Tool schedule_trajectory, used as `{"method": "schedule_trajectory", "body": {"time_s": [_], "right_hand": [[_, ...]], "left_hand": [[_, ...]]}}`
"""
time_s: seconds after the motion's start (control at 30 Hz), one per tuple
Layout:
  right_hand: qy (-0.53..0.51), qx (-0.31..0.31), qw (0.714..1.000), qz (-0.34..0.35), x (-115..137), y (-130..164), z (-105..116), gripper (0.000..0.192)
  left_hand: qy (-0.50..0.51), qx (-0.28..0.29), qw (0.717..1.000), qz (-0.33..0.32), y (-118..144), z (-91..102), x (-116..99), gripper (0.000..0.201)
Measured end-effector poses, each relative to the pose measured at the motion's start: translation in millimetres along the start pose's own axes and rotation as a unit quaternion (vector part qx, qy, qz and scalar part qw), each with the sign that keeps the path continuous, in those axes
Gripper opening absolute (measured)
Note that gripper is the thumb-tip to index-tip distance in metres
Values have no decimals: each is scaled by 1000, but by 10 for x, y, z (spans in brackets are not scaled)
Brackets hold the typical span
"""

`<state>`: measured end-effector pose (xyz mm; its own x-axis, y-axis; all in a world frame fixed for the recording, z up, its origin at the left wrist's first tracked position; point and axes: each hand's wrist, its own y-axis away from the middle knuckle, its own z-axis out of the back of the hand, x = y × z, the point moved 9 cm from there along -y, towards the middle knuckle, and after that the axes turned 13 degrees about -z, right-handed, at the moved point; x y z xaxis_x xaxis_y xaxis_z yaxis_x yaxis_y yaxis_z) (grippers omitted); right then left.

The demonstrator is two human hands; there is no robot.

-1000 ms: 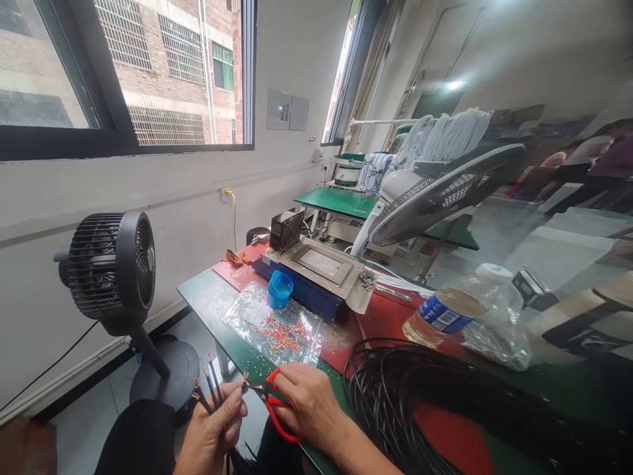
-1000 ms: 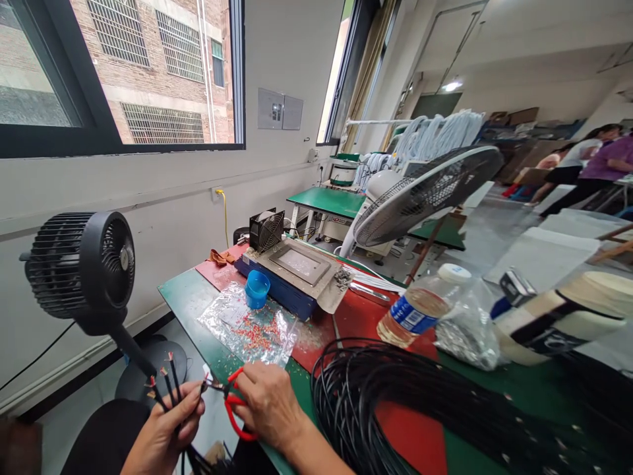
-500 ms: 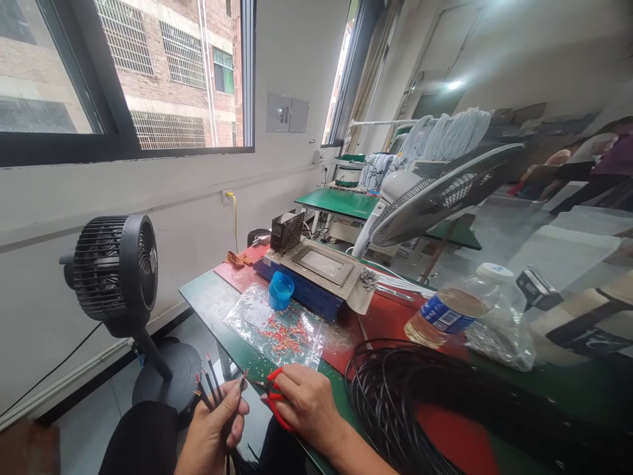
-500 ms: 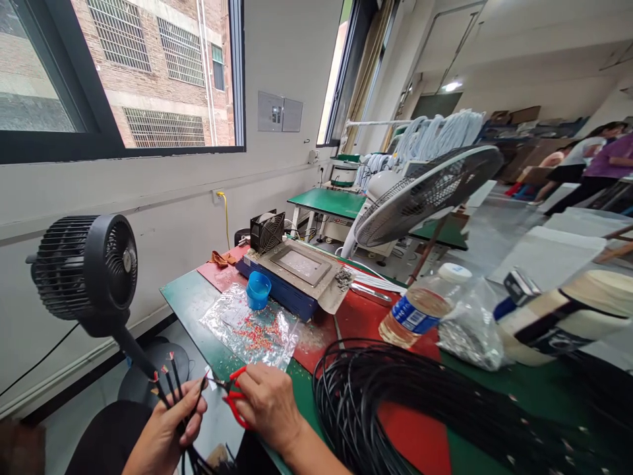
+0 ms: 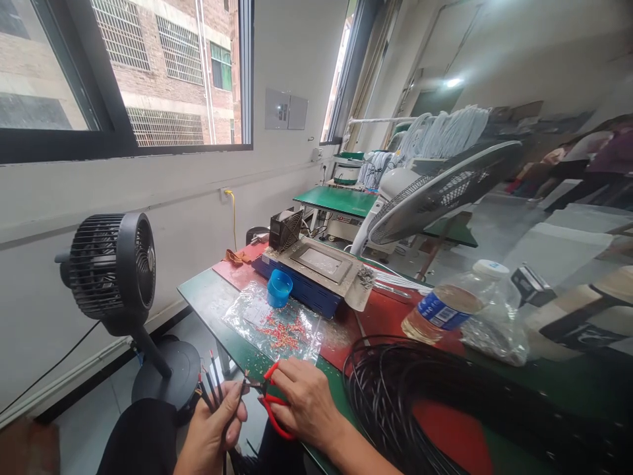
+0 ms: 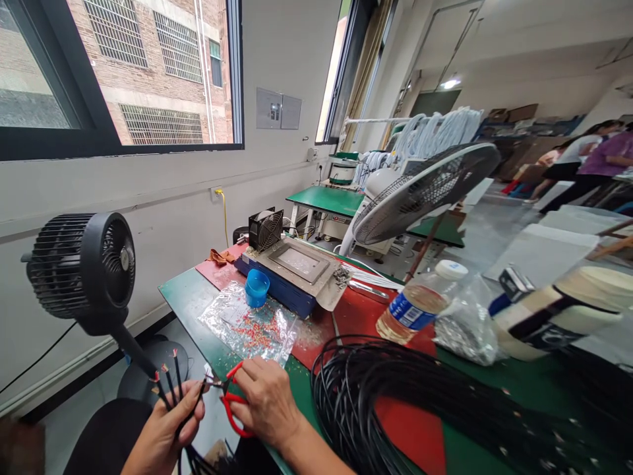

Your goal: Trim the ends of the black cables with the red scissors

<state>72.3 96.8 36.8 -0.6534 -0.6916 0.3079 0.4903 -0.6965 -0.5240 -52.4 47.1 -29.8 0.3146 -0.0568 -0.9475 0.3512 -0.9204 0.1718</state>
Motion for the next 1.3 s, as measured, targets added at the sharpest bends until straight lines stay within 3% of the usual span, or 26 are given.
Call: {"method": "schedule_trajectory", "body": {"time_s": [0.17, 0.37, 0.47, 0.7, 0.97, 1.13, 1.3], "right_hand": [[-7, 3, 1000, 18, 26, 10, 2, 22], [30, -54, 997, 54, 60, 26, 90, 33], [22, -59, 997, 40, 35, 27, 79, 34], [-54, 6, 998, -38, -21, -28, 11, 29], [-17, -22, 1000, 5, 52, 7, 67, 22], [1, -15, 1000, 14, 56, 5, 44, 27], [6, -55, 997, 44, 75, 46, 75, 37]], "left_hand": [[-22, 3, 999, -23, -14, 17, -8, 29], [-36, 0, 999, -32, -1, 7, -30, 29], [-9, 3, 1000, -24, -10, -18, -27, 29], [32, -10, 999, 10, -35, 37, 18, 23], [30, 7, 1000, 7, 17, -22, -1, 23], [9, -18, 1000, 12, 47, 15, -10, 23], [15, -5, 1000, 11, 27, 7, 26, 23]]}}
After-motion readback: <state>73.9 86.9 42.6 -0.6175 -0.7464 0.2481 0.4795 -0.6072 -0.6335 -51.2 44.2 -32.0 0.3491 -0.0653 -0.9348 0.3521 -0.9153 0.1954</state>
